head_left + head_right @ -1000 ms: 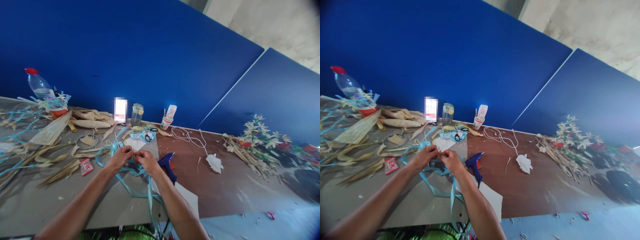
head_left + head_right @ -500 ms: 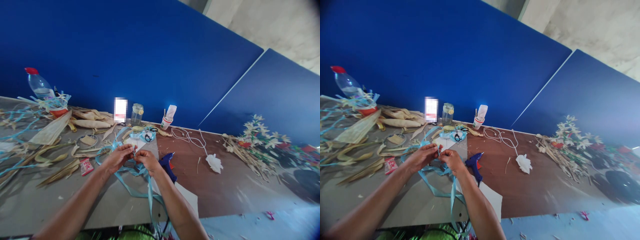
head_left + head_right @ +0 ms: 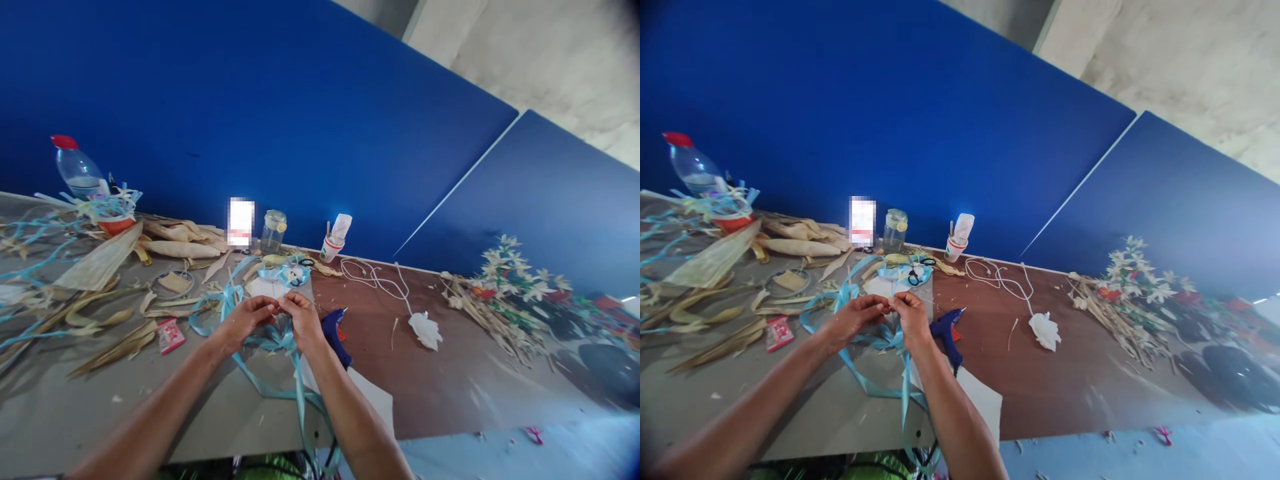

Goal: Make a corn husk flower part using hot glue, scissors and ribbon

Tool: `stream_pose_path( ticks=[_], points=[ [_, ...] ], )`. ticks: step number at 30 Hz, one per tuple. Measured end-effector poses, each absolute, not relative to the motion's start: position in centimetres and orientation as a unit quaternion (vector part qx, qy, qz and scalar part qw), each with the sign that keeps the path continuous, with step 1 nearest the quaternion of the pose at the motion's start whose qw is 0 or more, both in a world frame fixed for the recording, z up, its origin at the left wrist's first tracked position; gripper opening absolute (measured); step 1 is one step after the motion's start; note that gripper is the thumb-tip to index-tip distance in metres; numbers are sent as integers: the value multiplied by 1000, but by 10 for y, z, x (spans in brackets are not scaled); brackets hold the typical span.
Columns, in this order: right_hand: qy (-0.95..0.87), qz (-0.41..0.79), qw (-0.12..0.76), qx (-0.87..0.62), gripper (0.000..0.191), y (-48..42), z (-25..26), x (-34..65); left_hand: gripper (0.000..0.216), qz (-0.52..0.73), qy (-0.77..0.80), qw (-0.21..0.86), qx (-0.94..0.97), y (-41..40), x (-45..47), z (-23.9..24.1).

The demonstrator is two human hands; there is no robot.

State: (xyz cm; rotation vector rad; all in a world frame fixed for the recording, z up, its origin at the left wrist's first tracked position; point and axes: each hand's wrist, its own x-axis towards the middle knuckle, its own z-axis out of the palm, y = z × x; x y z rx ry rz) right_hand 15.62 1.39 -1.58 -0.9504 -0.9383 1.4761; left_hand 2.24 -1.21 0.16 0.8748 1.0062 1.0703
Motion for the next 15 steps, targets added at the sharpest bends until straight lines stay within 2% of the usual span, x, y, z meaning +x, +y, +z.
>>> stream_pose_path(
  ticks=[15],
  points=[
    [-421, 619, 533, -395, 13, 6, -10, 151, 25, 518, 436, 612, 409, -10, 25, -3]
  ],
)
